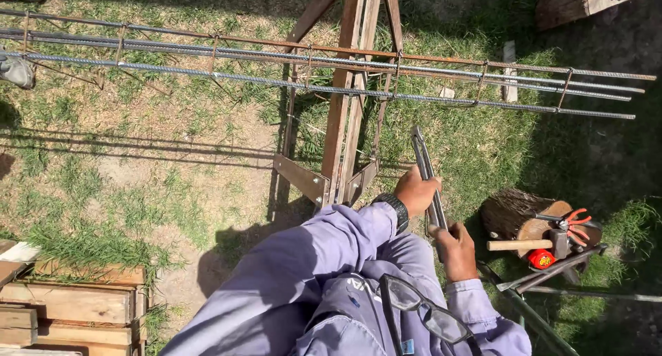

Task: The person uses a rebar tying tool to twist and secure wire ties around a grid of steel rebar rods. They repeatedly position the tool, rotate the handle to tighten the wire, and move along the rebar structure to secure multiple intersections.

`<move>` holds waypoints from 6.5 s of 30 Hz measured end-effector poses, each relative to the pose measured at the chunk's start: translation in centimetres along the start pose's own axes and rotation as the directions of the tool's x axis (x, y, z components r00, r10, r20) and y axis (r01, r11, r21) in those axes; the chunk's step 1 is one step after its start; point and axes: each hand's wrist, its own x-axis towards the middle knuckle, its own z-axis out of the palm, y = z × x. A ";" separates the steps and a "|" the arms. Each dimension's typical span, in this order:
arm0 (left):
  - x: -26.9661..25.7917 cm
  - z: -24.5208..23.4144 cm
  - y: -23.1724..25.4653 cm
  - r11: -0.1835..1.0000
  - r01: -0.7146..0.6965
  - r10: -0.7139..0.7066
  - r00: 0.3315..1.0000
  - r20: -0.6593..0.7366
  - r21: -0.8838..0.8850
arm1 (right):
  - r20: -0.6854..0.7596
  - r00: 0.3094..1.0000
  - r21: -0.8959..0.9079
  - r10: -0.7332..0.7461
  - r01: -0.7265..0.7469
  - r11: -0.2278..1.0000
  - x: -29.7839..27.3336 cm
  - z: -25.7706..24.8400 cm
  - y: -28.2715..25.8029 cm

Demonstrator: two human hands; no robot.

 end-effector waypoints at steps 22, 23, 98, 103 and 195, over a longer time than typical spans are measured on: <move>-18.0 -9.5 -3.7 0.560 -0.440 0.396 0.887 0.240 0.702 | -0.305 0.856 0.724 -0.418 0.493 0.482 -13.3 -19.2 -5.5; -19.1 -9.8 -4.1 0.589 -0.416 0.394 0.896 0.204 0.693 | -0.402 0.850 0.722 -0.341 0.523 0.452 -14.1 -18.3 -6.1; -38.8 -49.3 -23.3 0.835 -0.294 0.483 0.796 -0.363 0.465 | 0.148 0.783 -0.630 -0.605 0.546 0.552 -30.6 13.7 -9.7; -39.1 -53.8 -20.7 0.884 -0.112 0.311 0.865 -0.393 0.454 | 0.243 0.754 -0.703 -0.610 0.571 0.425 -27.1 14.7 -9.5; 7.0 -99.8 15.9 0.204 -0.252 -0.393 0.864 0.315 0.946 | 0.191 0.600 -0.248 0.777 -0.736 0.630 -4.5 43.4 -51.4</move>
